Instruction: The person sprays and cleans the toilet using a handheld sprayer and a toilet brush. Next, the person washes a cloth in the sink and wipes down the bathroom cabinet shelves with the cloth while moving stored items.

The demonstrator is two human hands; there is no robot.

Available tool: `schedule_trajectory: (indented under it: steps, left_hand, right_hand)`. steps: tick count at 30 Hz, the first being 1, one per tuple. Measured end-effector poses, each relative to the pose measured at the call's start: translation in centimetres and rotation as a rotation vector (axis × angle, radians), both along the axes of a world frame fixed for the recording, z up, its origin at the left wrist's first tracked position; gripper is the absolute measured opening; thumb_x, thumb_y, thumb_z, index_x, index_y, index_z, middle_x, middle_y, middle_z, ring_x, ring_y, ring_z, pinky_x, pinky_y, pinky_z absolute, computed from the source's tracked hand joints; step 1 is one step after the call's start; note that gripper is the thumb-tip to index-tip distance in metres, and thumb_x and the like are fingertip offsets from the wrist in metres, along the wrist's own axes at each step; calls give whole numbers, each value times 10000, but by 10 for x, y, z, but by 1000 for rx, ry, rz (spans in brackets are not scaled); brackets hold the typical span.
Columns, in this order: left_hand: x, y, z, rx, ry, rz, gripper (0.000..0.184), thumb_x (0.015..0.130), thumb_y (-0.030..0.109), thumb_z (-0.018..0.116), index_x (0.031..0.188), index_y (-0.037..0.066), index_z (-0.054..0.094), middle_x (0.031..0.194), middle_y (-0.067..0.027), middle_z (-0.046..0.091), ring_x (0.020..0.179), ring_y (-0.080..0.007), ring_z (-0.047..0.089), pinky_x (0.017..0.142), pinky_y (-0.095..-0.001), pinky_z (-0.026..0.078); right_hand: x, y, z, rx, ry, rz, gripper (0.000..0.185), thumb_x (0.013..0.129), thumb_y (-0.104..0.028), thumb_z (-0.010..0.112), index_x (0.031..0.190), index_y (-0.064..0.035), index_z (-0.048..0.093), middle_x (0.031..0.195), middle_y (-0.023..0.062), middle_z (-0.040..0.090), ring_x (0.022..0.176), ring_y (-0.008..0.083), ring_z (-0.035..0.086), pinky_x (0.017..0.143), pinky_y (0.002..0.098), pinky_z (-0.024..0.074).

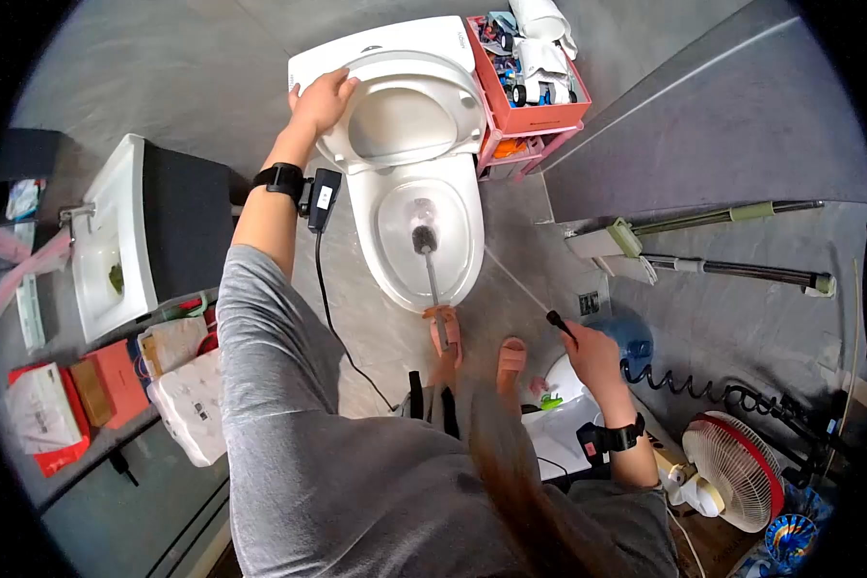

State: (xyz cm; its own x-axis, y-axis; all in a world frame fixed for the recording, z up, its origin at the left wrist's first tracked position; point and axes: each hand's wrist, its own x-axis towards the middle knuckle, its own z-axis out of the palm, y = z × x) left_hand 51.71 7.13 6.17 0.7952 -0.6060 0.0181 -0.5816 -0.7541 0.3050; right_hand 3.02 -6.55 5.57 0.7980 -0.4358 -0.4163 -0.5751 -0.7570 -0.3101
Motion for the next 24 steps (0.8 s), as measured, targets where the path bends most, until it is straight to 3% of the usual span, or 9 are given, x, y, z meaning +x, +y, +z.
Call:
schedule_trajectory:
  steps: [4,7,9,12,17,24]
  left_hand:
    - [-10,8,5,37,-45,-53,371,817,403,445,1055,138,546,989,-54,583,978,-209,512,955,-493,124]
    - [-42,29,9,67,25,-116,385,803,431,480,1034,134,560,957,-47,597,938,-191,533,959,-434,137]
    - [-67,49,-5,-30,-98,-224,369,740,426,558,964,133,576,896,-46,589,890,-193,531,891,-425,213]
    - [-128,73,-9,-2,8,-256,349,669,379,634,901,125,575,809,-45,564,828,-194,518,816,-388,257]
    - [-236,114,-77,86,88,-258,343,602,264,681,887,118,559,791,-36,517,829,-201,493,774,-397,292]
    - [-337,133,-216,156,48,-8,352,621,153,634,957,115,534,874,-44,508,896,-199,482,819,-394,296]
  right_hand:
    - [6,4,-6,3,-89,12,169,797,-211,490,908,-93,538,664,144,566,614,319,557,517,403,438]
    - [11,0,-8,6,28,22,172,797,-212,489,914,-97,543,648,138,566,610,322,558,521,404,439]
    - [7,-6,-9,-8,-21,12,175,795,-214,492,914,-97,544,631,146,561,607,328,555,521,408,436]
    - [0,-18,-3,-18,-20,-5,174,794,-213,492,906,-94,555,651,156,563,621,337,549,537,413,430]
    - [-7,-25,10,-18,-90,38,214,785,-199,507,958,-83,556,667,163,563,630,336,547,548,409,427]
    - [-25,-25,28,8,-133,46,255,775,-175,525,1007,-75,562,683,177,562,631,338,543,551,403,421]
